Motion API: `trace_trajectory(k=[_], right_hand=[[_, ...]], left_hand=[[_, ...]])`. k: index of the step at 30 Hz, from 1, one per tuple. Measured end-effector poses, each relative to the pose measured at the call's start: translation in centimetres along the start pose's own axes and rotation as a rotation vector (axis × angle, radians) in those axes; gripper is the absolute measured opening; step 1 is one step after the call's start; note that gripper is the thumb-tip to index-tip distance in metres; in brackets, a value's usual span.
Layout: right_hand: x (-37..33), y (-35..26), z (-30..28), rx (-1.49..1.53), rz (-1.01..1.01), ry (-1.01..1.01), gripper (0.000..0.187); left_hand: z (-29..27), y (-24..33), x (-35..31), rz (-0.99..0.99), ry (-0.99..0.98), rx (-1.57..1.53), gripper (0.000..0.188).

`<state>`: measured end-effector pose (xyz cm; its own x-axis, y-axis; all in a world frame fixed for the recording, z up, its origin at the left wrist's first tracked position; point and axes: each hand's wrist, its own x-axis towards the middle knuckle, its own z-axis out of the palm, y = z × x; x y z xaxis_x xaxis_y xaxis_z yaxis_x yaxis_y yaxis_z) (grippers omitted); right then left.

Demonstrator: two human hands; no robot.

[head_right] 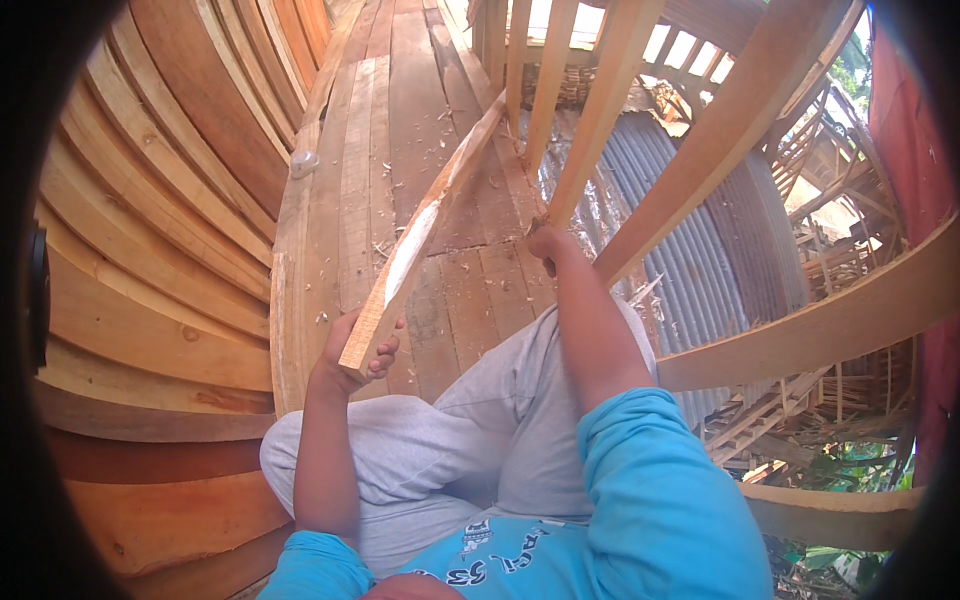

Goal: The person sits cross-legged on a wooden floor and uses a knife to carve a long rectangular piece of wood. They repeatedly scrape and shave the wood surface, producing wood shavings that accumulate on the floor.

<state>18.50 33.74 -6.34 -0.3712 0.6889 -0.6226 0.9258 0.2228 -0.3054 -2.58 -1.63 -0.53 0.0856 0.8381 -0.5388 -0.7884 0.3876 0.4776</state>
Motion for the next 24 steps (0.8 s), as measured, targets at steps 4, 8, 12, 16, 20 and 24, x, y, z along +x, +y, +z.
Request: trace_trajectory(k=[4,8,12,16,20,24], right_hand=[[5.8,0.7,3.4,0.016,-0.035,0.149,0.028],[7.4,2.0,2.7,-0.093,-0.109,0.463,0.027],[2.4,-0.4,1.7,-0.322,-0.137,0.519,0.029],[1.1,3.9,-0.8,-0.103,0.018,0.321,0.032],[0.2,1.2,-1.3,0.106,0.312,0.641,0.034],[1.6,1.9,-1.5,-0.114,0.136,0.521,0.032]], left_hand=[[0.9,0.2,0.0,-0.009,0.006,0.000,0.051],[1.1,0.1,0.6,-0.019,-0.010,0.020,0.050],[0.0,0.1,-0.6,-0.005,0.025,0.007,0.050],[0.6,0.0,0.1,-0.019,0.004,0.002,0.050],[0.4,0.0,-0.1,-0.010,0.004,0.002,0.051],[0.6,-0.2,0.3,0.008,-0.013,0.011,0.051]])
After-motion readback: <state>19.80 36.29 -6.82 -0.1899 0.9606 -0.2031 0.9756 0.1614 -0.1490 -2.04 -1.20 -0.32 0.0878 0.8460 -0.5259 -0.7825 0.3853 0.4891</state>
